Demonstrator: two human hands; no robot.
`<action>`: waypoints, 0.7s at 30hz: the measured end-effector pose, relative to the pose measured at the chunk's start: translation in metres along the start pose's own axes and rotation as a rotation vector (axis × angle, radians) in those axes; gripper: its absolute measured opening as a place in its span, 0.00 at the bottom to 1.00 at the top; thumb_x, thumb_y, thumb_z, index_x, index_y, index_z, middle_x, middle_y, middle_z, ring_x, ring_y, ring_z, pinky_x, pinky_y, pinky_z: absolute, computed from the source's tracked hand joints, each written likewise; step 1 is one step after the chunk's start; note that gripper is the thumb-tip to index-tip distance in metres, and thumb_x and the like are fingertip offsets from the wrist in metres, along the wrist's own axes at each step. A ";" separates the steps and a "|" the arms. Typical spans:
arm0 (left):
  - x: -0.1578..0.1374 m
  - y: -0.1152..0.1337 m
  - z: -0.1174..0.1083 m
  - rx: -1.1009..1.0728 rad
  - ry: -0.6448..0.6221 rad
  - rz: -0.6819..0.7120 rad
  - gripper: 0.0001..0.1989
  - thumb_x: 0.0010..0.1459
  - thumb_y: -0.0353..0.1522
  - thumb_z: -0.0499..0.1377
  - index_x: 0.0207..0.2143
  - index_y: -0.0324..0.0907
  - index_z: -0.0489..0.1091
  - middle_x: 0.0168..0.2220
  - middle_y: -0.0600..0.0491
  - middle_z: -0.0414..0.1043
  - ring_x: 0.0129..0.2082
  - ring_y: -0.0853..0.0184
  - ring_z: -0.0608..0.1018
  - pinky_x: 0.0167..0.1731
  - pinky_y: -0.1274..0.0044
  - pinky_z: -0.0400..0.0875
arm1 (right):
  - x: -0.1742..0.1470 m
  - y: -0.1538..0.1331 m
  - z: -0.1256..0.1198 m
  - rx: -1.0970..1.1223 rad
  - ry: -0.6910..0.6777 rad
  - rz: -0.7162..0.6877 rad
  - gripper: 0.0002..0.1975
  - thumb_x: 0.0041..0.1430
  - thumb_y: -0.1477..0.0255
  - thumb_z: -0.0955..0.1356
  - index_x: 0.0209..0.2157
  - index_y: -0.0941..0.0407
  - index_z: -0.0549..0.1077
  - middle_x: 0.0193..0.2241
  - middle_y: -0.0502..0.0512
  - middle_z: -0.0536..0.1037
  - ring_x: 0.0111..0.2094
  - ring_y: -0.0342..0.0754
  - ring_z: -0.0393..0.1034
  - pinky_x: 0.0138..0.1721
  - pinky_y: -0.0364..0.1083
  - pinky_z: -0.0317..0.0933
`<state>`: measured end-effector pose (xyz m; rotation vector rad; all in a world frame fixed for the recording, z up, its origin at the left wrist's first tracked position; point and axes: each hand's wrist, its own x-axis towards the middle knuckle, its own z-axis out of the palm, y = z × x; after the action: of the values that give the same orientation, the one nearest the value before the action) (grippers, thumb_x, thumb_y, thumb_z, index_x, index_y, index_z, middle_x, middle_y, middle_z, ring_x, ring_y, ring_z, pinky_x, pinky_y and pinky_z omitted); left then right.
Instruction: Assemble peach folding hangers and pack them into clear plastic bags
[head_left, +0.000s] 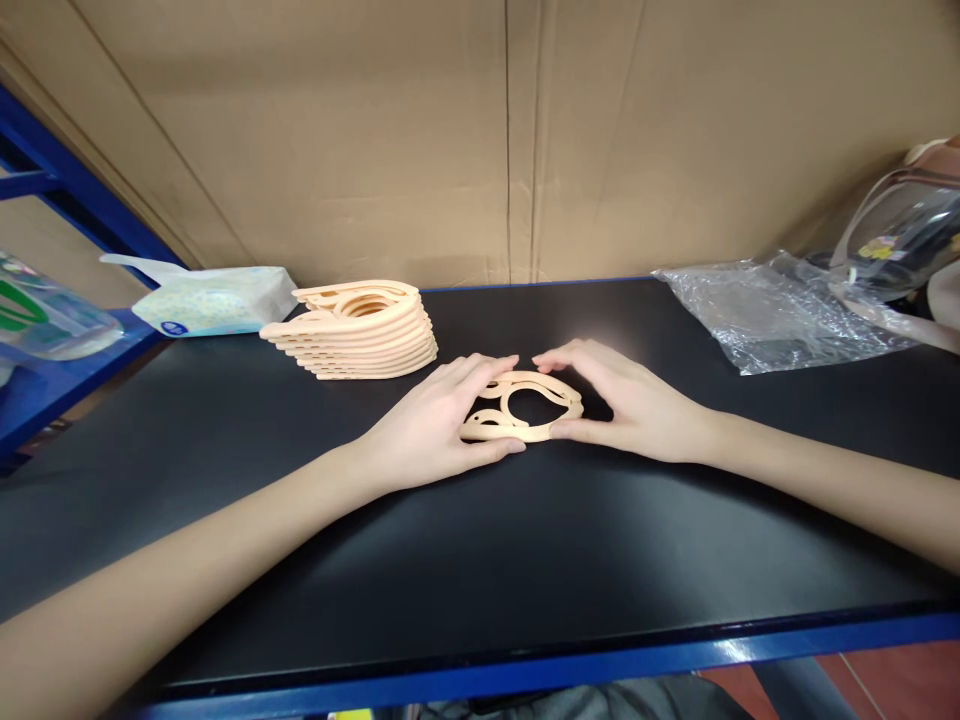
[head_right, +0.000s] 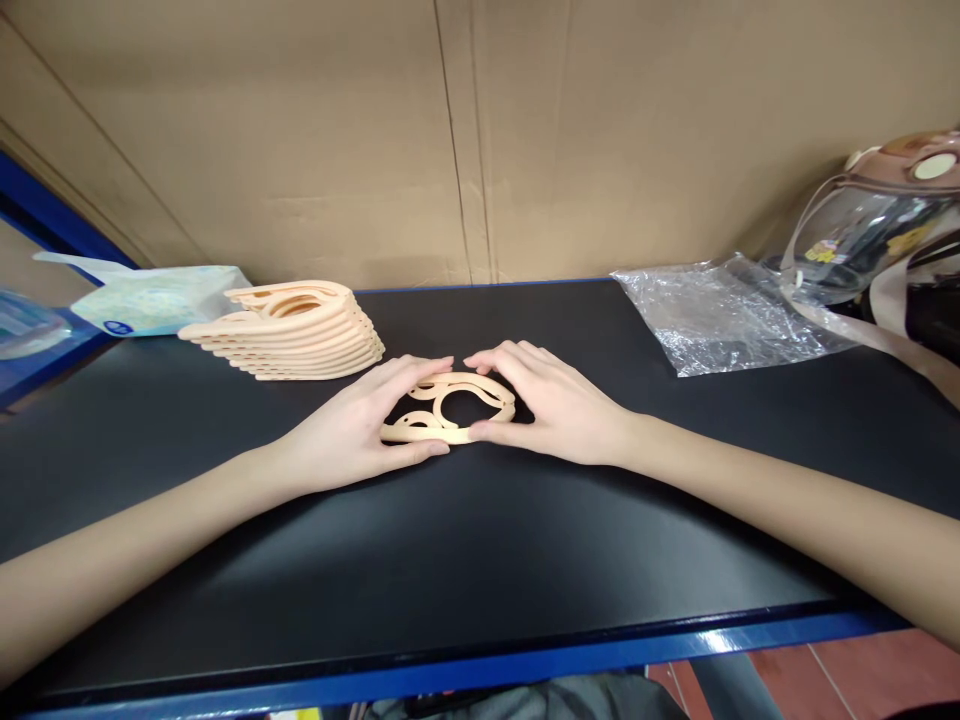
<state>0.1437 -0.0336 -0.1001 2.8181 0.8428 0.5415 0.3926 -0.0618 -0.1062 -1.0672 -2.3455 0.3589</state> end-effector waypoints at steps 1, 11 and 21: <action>0.000 0.000 -0.001 0.035 0.027 0.020 0.35 0.57 0.45 0.60 0.61 0.38 0.55 0.54 0.42 0.66 0.51 0.57 0.71 0.50 0.66 0.68 | 0.000 0.001 -0.001 0.086 0.022 0.040 0.25 0.59 0.57 0.67 0.54 0.53 0.63 0.48 0.58 0.71 0.48 0.53 0.66 0.50 0.54 0.60; 0.002 -0.001 -0.009 0.315 0.204 0.161 0.33 0.58 0.46 0.59 0.59 0.35 0.58 0.55 0.40 0.66 0.51 0.56 0.72 0.48 0.68 0.67 | 0.009 0.005 -0.012 0.547 -0.086 0.324 0.18 0.59 0.57 0.67 0.26 0.57 0.69 0.22 0.46 0.64 0.26 0.42 0.58 0.29 0.43 0.52; 0.002 0.001 -0.008 0.357 0.200 0.164 0.36 0.58 0.48 0.59 0.60 0.36 0.57 0.54 0.41 0.67 0.48 0.55 0.73 0.45 0.67 0.67 | 0.008 0.010 -0.014 0.610 -0.096 0.325 0.16 0.60 0.59 0.67 0.26 0.57 0.71 0.21 0.46 0.63 0.26 0.42 0.57 0.30 0.44 0.50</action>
<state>0.1427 -0.0326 -0.0919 3.2218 0.8166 0.7783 0.4027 -0.0490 -0.0963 -1.1216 -1.9213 1.1793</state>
